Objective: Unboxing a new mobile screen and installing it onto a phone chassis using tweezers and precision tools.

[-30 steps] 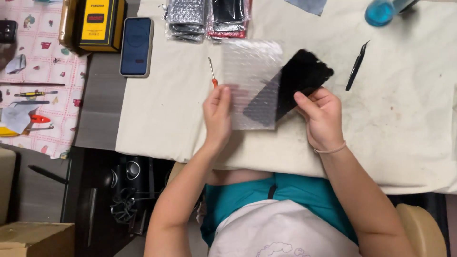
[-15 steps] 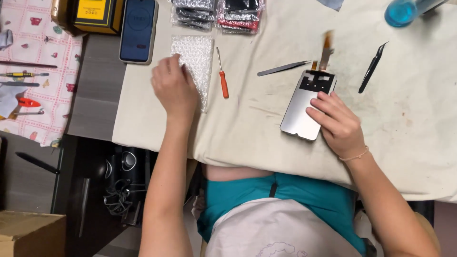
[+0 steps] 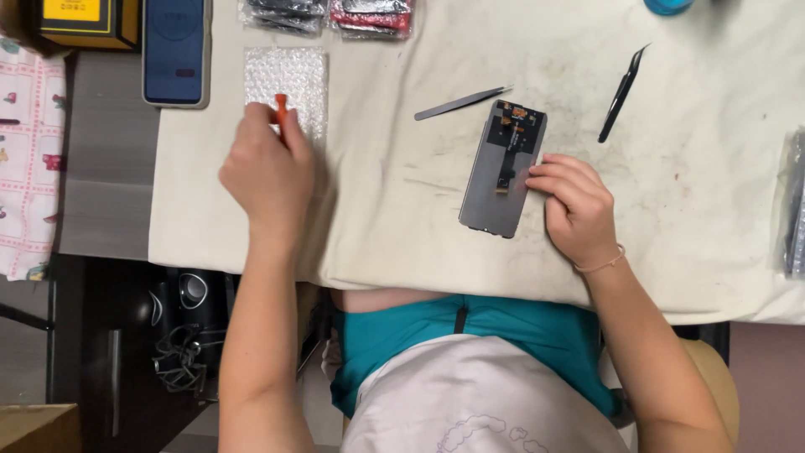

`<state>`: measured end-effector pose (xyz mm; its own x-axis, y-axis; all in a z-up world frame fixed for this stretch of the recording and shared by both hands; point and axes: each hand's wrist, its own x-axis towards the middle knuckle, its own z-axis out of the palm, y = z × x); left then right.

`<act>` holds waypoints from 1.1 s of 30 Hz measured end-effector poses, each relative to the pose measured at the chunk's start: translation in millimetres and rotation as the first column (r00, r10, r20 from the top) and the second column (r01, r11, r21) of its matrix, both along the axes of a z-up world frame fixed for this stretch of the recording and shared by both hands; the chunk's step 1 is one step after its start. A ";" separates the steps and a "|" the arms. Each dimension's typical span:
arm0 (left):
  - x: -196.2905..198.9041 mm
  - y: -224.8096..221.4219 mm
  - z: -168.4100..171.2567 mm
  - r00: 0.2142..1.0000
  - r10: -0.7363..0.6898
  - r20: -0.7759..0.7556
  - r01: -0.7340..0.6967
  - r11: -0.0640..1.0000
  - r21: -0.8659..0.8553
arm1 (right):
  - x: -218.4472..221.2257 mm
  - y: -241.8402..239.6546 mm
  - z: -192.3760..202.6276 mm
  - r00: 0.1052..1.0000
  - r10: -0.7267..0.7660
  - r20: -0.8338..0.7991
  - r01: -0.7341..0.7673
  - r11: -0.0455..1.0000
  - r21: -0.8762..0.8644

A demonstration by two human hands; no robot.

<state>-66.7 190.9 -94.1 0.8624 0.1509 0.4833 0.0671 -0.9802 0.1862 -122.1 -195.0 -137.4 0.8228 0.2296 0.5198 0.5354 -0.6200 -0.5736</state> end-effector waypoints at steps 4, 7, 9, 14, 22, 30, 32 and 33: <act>14.5 36.3 -50.9 0.990 0.081 -0.117 -0.082 0.997 -0.008 | 1.6 -4.4 -6.6 0.998 -0.055 0.020 0.054 0.996 0.067; 2.5 12.5 -16.0 0.996 0.080 0.029 -0.077 0.994 -0.079 | 0.9 -7.2 -5.7 0.993 -0.108 0.051 0.103 0.991 0.085; -13.6 -17.8 -20.0 0.993 -0.079 0.084 0.088 0.991 -0.104 | 2.8 -10.9 -8.6 0.988 -0.144 0.054 0.137 0.984 0.112; -67.1 -92.7 -18.2 0.817 -0.562 -0.130 0.534 0.822 -0.197 | 9.9 -20.9 -8.9 0.954 -0.296 0.044 0.284 0.942 0.181; -98.5 -98.7 -19.9 0.729 -0.605 -0.319 0.579 0.794 -0.182 | 17.7 -34.3 -14.8 0.853 -0.514 0.089 0.494 0.851 0.178; -99.4 -91.0 -21.8 0.524 -0.829 -0.194 0.841 0.539 -0.035 | 39.9 -28.4 -17.9 0.787 -0.588 -0.186 0.526 0.798 -0.293; -104.7 -89.4 -23.0 0.432 -0.868 -0.244 0.897 0.442 0.017 | 33.2 -28.8 -28.7 0.782 -0.589 -0.204 0.532 0.801 -0.274; -102.8 -90.6 -23.7 0.459 -0.840 -0.289 0.882 0.470 0.035 | 36.0 -29.9 -29.8 0.777 -0.617 -0.125 0.583 0.780 -0.226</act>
<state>-169.5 100.3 -117.8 0.5805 -0.7843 0.2187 -0.8138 -0.5677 0.1241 -86.2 -224.8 -167.2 0.8964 -0.2750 0.3475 -0.0816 -0.8732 -0.4804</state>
